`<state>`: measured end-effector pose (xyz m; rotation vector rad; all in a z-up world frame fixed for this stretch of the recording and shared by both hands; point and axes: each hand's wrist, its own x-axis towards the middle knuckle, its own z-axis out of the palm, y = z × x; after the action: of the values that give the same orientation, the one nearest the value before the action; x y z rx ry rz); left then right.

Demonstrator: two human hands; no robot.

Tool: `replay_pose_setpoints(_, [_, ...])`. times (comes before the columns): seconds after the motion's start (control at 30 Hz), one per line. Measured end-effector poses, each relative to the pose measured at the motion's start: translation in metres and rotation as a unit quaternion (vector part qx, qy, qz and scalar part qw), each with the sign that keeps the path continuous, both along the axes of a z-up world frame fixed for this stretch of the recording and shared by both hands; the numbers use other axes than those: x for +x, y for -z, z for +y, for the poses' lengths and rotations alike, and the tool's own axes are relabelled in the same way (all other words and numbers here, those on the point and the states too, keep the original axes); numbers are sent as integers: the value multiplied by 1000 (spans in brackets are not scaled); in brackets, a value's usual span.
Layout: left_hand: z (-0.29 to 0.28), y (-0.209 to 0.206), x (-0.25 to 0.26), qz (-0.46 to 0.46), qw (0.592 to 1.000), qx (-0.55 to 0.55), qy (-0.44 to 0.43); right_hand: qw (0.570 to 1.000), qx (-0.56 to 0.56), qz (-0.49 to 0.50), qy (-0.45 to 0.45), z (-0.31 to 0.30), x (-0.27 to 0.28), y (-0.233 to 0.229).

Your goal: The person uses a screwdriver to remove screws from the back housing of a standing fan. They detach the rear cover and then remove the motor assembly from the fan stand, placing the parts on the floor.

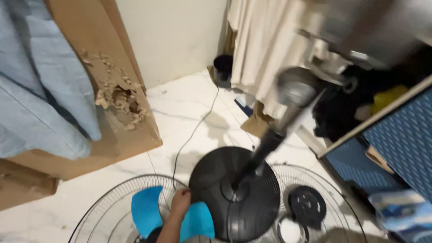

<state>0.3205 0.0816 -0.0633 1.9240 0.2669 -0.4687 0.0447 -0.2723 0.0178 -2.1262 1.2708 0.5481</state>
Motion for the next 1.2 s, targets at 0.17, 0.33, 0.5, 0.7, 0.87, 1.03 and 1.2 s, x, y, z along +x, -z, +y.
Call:
replay_pose_setpoints(0.17, [3, 31, 102, -108, 982, 130, 87, 984, 15, -161, -76, 59, 91, -9])
replay_pose_setpoints(0.33, [-19, 34, 152, 48, 896, 389, 207, 888, 24, -435, -150, 139, 164, 6])
replay_pose_setpoints(0.5, [-46, 17, 159, 244, 907, 311, 145, 818, 14, -563, -115, 160, 336, -11])
replay_pose_setpoints(0.7, [-60, 52, 158, 303, 880, 341, 131, 851, -21, -525, 1, 97, 541, 37])
replay_pose_setpoints(0.87, [-79, 82, 123, 206, 838, 495, 104, 961, -80, -263, -27, 11, 631, 76])
replay_pose_setpoints(1.03, [-69, 107, 151, 242, 852, 448, 120, 863, -312, -303, -259, -61, 701, 76])
replay_pose_setpoints(1.2, [-60, 114, 176, 272, 852, 422, 148, 883, -278, -278, -256, -83, 751, 54])
